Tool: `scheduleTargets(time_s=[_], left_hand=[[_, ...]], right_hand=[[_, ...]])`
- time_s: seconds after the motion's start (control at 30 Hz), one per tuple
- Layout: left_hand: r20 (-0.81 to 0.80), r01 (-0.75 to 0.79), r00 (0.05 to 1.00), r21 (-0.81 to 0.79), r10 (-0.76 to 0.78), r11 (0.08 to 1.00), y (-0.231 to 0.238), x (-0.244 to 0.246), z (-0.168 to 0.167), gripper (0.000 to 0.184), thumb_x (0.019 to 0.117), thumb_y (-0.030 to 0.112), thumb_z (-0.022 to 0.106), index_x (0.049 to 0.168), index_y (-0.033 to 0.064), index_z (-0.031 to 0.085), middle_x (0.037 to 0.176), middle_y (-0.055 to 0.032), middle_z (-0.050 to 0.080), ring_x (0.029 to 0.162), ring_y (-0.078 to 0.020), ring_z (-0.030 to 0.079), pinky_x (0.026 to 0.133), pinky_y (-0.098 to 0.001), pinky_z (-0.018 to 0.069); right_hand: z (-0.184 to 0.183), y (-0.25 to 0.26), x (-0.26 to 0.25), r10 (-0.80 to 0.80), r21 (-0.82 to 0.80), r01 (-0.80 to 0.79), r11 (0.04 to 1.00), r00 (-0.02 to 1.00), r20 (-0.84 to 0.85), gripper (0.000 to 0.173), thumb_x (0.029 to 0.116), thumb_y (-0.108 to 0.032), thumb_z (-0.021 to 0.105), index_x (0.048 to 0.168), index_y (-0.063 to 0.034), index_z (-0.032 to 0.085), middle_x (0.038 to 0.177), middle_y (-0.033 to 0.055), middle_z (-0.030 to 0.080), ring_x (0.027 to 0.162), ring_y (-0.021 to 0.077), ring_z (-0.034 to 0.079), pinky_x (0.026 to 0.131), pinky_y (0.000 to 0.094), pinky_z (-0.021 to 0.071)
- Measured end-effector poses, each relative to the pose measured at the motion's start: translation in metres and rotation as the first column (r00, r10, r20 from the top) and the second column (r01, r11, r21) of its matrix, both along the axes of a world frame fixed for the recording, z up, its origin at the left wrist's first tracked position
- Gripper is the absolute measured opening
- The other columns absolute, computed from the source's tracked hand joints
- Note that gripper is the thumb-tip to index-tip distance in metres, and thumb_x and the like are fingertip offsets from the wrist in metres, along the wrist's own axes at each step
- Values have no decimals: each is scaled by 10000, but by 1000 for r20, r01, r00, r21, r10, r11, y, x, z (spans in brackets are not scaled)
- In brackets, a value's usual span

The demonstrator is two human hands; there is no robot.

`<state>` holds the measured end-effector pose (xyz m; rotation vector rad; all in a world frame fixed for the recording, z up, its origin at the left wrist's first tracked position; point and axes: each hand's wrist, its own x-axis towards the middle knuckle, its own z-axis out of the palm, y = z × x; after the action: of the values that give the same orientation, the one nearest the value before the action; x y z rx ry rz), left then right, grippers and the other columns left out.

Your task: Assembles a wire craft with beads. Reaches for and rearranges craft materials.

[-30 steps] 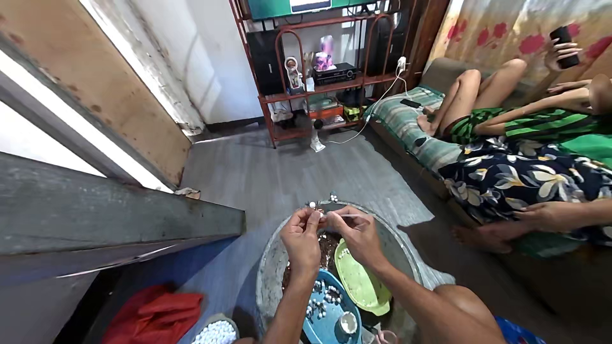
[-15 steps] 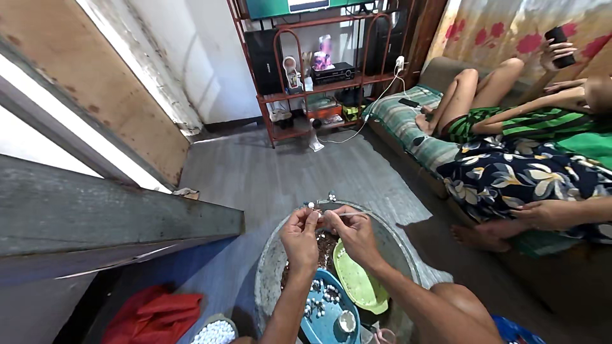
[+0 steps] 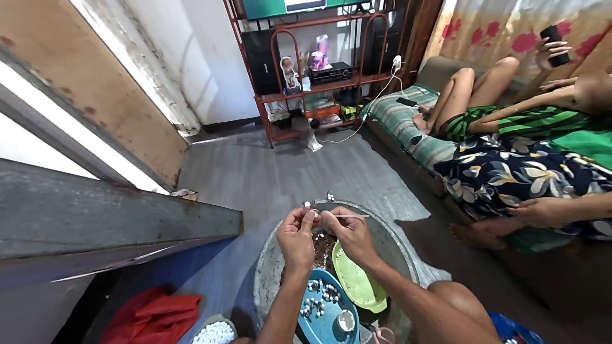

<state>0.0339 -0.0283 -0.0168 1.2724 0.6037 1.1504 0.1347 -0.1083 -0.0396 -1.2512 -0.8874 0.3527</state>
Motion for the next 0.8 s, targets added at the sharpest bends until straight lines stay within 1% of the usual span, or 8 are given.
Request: scheduleTargets(time_s=[0.07,0.1,0.23,0.37,0.43,0.53,0.67,0.8], left_hand=[[3,1,1000,-3,-1,1000,3,-1,1,89,946,-69,662,1032,-91,670,891,-169,734,749,-244,743,728,-376,660],[2,5,1000,-9,-5,1000,4,-1,1,92,945,-68,664,1034,-92,670,896,-171,734,754,-246,744,731,-380,660],[15,20,1000,-25,-20,999,2,0,2,92,936,-81,667,1026,-97,667,884,-173,733,743,-250,740,728,-381,658],[6,21,1000,-33,-21,999,1,1,1,88,937,-84,664,1023,-100,670,884,-178,732,748,-248,740,733,-386,658],[8,24,1000,-35,-24,999,2,0,0,88,938,-77,666,1023,-100,670,885,-180,729,750,-252,738,734,-388,656],[12,31,999,-41,-30,999,4,-1,3,90,938,-81,665,1026,-97,665,888,-176,730,747,-247,739,735,-383,657],[10,42,999,-43,-42,998,3,-2,3,95,938,-78,665,1032,-97,667,888,-181,731,748,-253,740,728,-386,656],[9,44,999,-53,-43,998,3,-1,2,93,946,-74,657,1037,-97,663,894,-186,731,751,-253,738,728,-382,653]], right_hand=[[0,1,2,17,-1,-17,1000,999,40,177,993,-213,699,1035,-54,763,938,41,740,762,125,694,697,277,607],[0,1,2,12,10,-13,1000,998,57,172,985,-205,710,1055,-54,756,961,42,744,776,123,702,704,275,612],[-1,1,0,-17,104,7,995,996,90,114,974,-101,699,1000,-8,760,906,63,750,759,121,706,697,267,615],[0,2,-3,-22,59,21,998,1000,10,141,984,-129,681,935,-20,756,835,56,742,724,123,698,693,280,604],[-1,2,-2,9,47,-9,999,1000,-4,154,999,-145,667,967,-24,756,859,57,744,738,127,699,704,283,604],[-1,2,1,44,64,-45,997,999,16,170,995,-133,675,1095,-14,744,959,72,749,780,142,706,711,292,613],[-1,2,0,8,112,-16,994,997,73,136,991,-94,668,1041,-6,759,937,73,757,775,138,713,708,284,618],[-2,1,0,-34,93,24,995,994,105,120,981,-122,694,1001,-27,766,890,48,760,766,118,718,707,277,622]])
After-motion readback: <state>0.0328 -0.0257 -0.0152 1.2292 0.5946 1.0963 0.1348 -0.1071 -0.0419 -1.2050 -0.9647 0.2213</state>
